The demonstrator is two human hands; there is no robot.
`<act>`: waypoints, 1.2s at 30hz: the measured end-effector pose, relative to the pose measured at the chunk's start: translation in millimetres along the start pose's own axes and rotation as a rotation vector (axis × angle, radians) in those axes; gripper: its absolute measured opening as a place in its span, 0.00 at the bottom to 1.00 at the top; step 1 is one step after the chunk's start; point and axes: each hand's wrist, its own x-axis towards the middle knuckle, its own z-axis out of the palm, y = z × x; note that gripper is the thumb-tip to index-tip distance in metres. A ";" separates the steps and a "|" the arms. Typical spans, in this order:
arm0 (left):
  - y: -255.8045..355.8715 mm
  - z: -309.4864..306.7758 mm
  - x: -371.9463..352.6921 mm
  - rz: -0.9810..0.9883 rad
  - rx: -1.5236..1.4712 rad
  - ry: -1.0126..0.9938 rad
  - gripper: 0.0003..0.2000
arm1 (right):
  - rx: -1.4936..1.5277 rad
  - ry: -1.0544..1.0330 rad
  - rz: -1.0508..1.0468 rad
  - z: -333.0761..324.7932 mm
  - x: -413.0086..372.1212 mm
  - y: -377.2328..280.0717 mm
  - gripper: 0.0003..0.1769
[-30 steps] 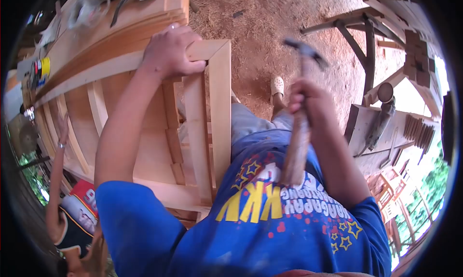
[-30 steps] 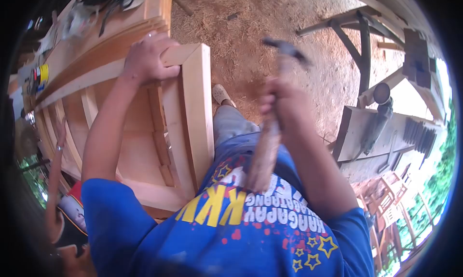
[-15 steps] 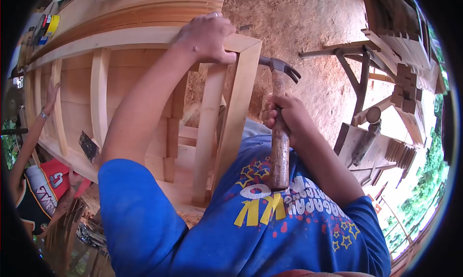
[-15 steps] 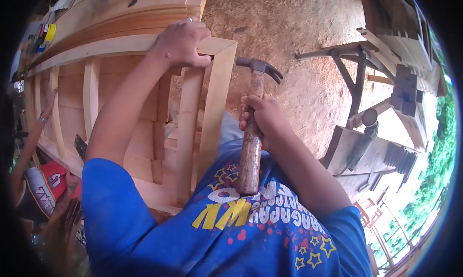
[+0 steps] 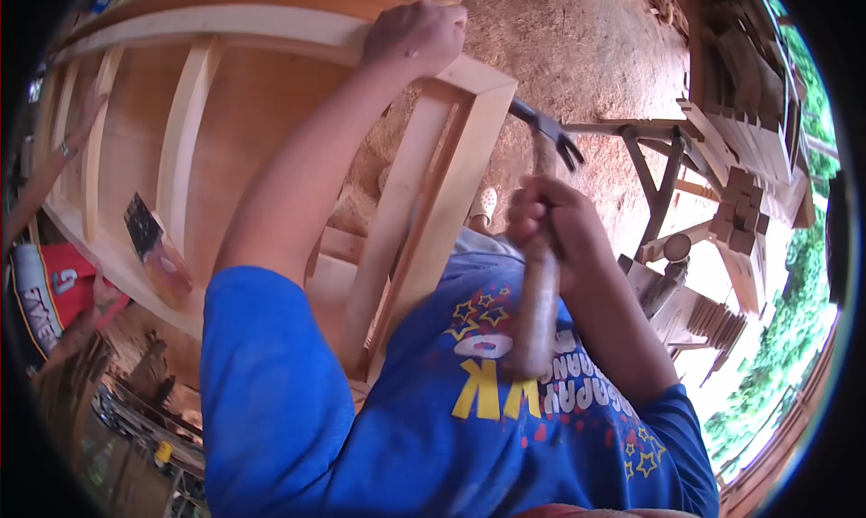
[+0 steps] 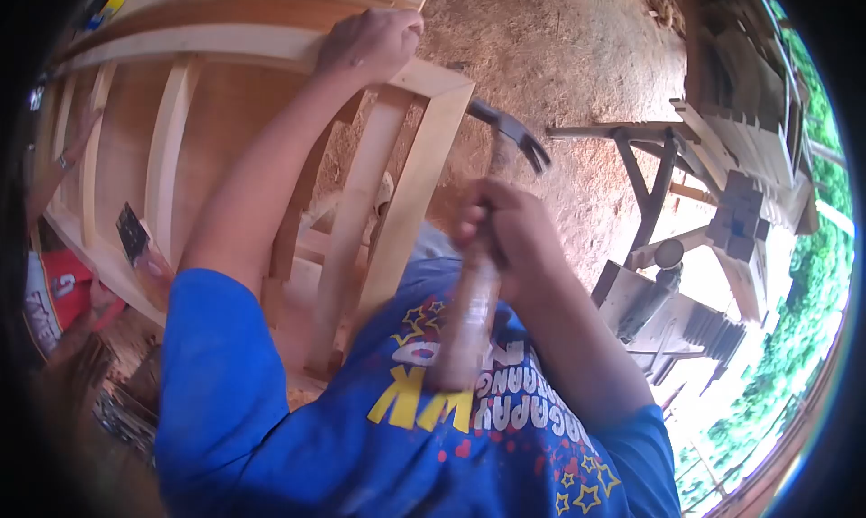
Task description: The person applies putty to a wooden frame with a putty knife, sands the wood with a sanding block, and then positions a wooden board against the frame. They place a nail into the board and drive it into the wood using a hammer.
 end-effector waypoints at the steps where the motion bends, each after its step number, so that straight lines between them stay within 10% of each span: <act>1: -0.1 2.3 -3.2 -0.003 0.006 -0.019 0.12 | 0.125 0.133 0.015 25.0 -8.3 6.6 0.06; 4: -0.4 -1.6 -2.9 -0.012 -0.002 -0.032 0.11 | 0.212 -0.110 0.095 -19.9 -1.7 -14.5 0.05; 17: 2.4 -0.3 -5.7 0.029 0.003 -0.029 0.16 | -0.155 0.131 -0.097 -56.6 -24.7 -51.8 0.06; 27: 12.7 6.2 9.9 -0.107 -0.084 0.100 0.17 | -1.452 0.383 -0.311 -114.9 23.4 -109.2 0.16; 36: 33.7 -15.6 41.4 -0.088 -0.092 -0.185 0.13 | -1.342 0.125 -0.440 -180.2 117.8 -146.5 0.16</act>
